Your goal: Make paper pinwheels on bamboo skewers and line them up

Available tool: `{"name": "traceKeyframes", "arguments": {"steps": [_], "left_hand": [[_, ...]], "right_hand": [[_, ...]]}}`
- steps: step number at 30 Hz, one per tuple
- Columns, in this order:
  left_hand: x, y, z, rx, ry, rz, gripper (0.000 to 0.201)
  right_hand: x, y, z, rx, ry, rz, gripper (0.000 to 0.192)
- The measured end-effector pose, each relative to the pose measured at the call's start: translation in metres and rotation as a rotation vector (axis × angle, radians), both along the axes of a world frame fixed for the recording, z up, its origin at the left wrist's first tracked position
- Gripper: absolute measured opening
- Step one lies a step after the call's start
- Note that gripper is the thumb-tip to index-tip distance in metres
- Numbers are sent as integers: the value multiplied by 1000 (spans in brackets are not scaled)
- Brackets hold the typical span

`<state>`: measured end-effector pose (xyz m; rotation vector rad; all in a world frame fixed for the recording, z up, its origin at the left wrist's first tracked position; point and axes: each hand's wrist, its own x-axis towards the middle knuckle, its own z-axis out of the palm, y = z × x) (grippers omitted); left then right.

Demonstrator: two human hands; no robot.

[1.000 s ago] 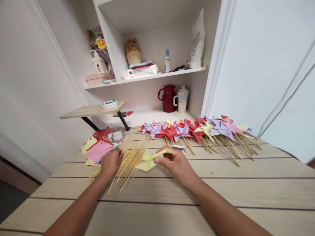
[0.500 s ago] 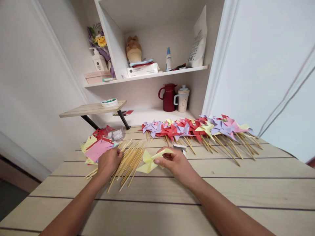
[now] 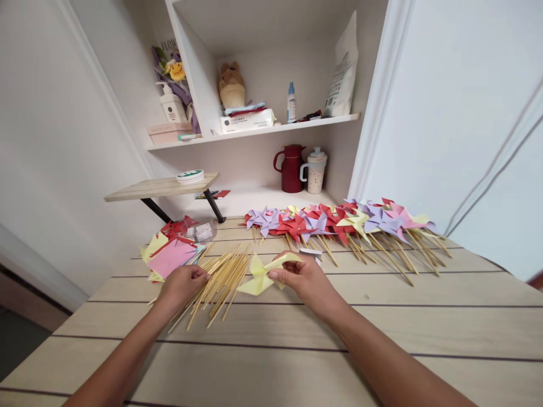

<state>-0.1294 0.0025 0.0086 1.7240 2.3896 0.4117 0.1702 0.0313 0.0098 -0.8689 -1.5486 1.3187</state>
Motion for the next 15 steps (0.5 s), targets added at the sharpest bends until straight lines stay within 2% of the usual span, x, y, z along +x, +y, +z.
{"name": "traceKeyframes", "arguments": {"steps": [11, 15], "left_hand": [[0, -9, 0, 44, -108, -79, 24], [1, -12, 0, 114, -238, -101, 27]], "right_hand": [[0, 1, 2, -44, 63, -2, 25], [-2, 3, -2, -134, 187, -3, 30]]}}
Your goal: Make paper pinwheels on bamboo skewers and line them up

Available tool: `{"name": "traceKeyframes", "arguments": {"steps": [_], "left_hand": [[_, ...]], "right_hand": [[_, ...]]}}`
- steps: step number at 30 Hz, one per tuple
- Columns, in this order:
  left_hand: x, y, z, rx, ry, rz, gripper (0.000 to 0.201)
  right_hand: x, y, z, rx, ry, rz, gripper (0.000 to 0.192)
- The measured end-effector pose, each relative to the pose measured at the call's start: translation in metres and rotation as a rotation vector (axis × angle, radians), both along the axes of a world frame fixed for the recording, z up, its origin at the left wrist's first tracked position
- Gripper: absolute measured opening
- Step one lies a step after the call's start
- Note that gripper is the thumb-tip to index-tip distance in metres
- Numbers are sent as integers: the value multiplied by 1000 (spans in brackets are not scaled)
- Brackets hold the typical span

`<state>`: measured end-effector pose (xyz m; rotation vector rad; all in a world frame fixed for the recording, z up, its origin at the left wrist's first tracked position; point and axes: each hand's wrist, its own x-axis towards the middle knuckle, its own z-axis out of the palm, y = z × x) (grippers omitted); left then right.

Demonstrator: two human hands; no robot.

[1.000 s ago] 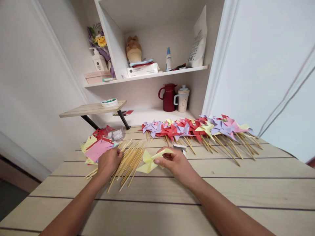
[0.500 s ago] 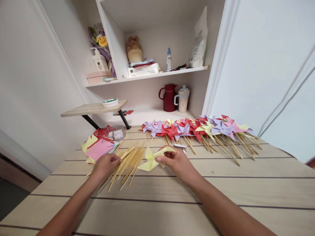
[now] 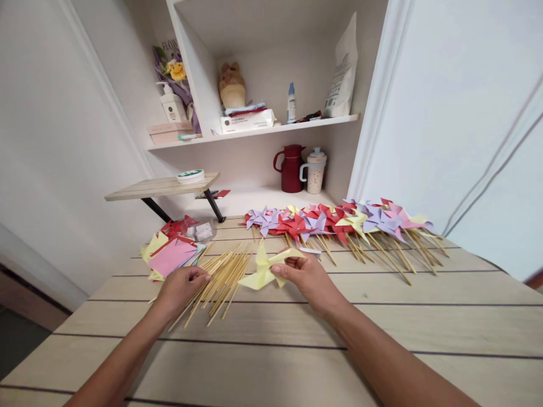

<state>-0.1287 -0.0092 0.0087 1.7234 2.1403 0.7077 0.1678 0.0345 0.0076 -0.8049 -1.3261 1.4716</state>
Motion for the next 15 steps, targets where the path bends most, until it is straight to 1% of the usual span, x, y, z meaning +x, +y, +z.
{"name": "traceKeyframes", "arguments": {"steps": [3, 7, 11, 15], "left_hand": [[9, -3, 1, 35, -127, -51, 29], [34, -8, 2, 47, -211, -123, 29], [65, -10, 2, -25, -177, -154, 27], [92, -10, -2, -35, -57, -172, 24]], "right_hand": [[-4, 1, -1, -115, 239, 18, 33], [-9, 2, 3, -197, 563, 7, 25], [-12, 0, 4, -260, 699, 32, 24], [-16, -1, -1, -321, 769, 59, 25]]}}
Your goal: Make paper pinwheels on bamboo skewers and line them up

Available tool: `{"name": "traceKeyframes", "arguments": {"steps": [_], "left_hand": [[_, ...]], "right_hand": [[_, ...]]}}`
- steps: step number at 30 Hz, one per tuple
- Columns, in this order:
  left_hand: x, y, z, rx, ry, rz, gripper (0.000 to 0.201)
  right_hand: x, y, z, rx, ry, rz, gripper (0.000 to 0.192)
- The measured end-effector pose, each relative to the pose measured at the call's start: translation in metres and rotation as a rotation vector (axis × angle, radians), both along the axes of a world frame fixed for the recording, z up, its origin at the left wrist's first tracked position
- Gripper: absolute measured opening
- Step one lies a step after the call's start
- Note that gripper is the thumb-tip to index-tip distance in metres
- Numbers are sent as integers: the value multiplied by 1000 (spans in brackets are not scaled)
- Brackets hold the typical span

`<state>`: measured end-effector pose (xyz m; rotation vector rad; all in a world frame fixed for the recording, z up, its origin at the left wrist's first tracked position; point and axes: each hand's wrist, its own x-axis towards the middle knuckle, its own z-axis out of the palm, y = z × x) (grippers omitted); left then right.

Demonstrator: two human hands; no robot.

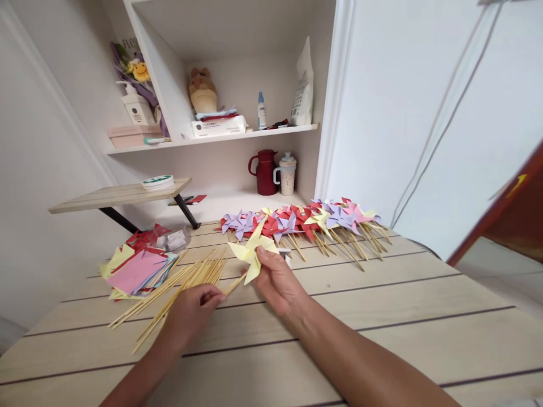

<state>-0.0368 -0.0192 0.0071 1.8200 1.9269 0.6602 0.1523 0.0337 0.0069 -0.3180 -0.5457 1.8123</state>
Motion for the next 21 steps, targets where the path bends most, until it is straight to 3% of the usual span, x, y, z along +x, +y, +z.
{"name": "traceKeyframes", "arguments": {"steps": [7, 12, 17, 21], "left_hand": [[16, -1, -7, 58, 87, -92, 23], [8, -3, 2, 15, 107, -78, 26], [-8, -4, 22, 9, 396, 83, 28], [-15, -6, 26, -60, 634, 81, 32]], "right_hand": [[-5, 7, -13, -161, 17, -54, 17], [-5, 12, -14, -150, 11, -90, 11], [-5, 11, -8, -208, 27, -142, 11], [-5, 9, -7, -179, 25, -143, 12]]}}
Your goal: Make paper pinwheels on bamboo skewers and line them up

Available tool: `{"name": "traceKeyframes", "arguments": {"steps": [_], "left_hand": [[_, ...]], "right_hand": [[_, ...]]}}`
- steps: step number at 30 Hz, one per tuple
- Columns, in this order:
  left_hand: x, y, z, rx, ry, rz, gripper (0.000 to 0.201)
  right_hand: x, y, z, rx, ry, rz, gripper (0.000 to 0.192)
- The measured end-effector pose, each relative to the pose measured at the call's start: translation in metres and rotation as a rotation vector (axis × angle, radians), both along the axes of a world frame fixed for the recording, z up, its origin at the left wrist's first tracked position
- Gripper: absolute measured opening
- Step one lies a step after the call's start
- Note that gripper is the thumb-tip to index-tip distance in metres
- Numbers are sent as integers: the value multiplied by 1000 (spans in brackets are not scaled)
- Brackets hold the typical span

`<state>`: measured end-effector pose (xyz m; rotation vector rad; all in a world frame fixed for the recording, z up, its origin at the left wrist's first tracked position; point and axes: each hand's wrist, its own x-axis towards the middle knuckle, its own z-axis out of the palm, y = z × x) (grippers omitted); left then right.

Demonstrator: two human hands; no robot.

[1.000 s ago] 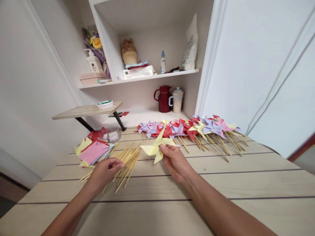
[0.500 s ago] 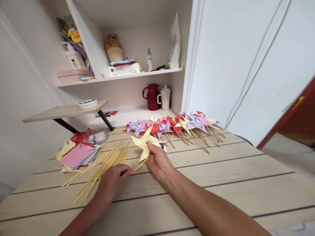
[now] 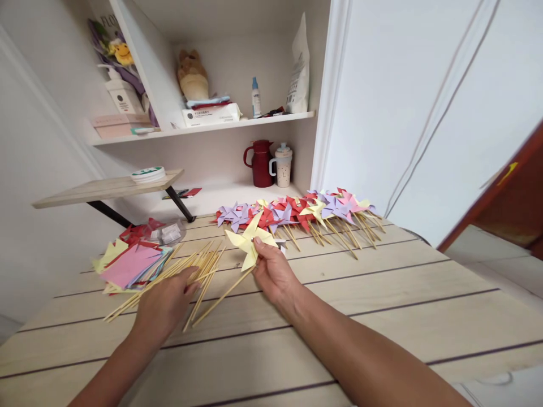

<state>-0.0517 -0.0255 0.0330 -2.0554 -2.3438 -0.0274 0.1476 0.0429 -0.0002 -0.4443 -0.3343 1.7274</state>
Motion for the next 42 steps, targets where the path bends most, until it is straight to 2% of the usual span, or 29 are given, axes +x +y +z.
{"name": "traceKeyframes", "arguments": {"steps": [3, 7, 9, 14, 16, 20, 23, 28, 31, 36, 38, 42], "left_hand": [[0, -2, -6, -27, 21, -9, 45], [-6, -3, -17, 46, 5, -169, 37], [-11, -2, -21, 106, 53, -314, 37], [-13, 3, -23, 239, 124, -900, 55], [-7, 6, -20, 271, 110, -1046, 53], [10, 10, -14, 271, 156, -1152, 31], [18, 13, -18, 293, 108, -1190, 19], [26, 18, -33, 338, -116, -1200, 19], [30, 20, -31, 356, -265, -1125, 19], [35, 21, -8, 436, -639, -900, 24], [38, 20, -1, 464, -835, -773, 24], [46, 20, 0, 422, -1345, -453, 18]], "right_hand": [[1, 0, -1, 23, -5, 2, 13], [2, 1, -4, 35, -30, 5, 16], [2, 1, -4, 38, -44, 14, 17], [3, -1, 0, 68, -56, 43, 16], [3, -2, 1, 75, -61, 37, 16], [4, 0, -1, 66, -52, 5, 17], [4, 0, -1, 69, -56, 28, 16], [6, -2, 4, 65, -43, 91, 15], [10, -1, 7, 85, -23, 95, 16], [22, 5, 13, 141, -16, 41, 19], [27, 7, 16, 129, 1, 16, 19], [32, 8, 19, 121, 39, 0, 18]]}}
